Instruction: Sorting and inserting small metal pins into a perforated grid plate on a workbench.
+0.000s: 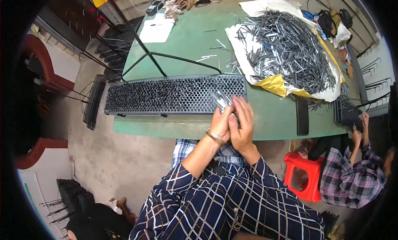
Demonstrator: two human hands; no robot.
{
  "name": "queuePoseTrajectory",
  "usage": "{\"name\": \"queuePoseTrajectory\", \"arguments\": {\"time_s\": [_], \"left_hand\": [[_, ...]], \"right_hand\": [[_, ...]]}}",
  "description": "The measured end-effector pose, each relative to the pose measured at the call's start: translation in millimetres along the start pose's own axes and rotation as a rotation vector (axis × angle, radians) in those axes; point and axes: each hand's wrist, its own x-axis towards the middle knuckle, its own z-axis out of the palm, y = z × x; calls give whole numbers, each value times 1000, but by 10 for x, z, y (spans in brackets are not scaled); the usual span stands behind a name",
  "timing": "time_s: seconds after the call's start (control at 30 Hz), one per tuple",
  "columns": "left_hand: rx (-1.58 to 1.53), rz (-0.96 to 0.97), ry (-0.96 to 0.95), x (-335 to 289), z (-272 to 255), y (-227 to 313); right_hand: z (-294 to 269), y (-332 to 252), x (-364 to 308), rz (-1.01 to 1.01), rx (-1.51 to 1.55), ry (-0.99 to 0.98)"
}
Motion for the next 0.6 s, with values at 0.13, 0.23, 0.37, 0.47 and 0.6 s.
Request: {"name": "queuePoseTrajectory", "arguments": {"time_s": [0.13, 0.23, 0.37, 0.47, 0.6], "left_hand": [[72, -225, -95, -267, -223, 293], [31, -307, -173, -425, -353, 433], [25, -344, -170, -521, -514, 563], [33, -356, -162, -555, -594, 563], [73, -332, -192, -531, -682, 528]], "right_hand": [[-18, -186, 249, 448, 610, 48], [87, 125, 494, 552, 614, -274], [285, 46, 593, 666, 673, -612], [363, 63, 572, 681, 643, -639], [439, 137, 552, 732, 690, -571]]}}
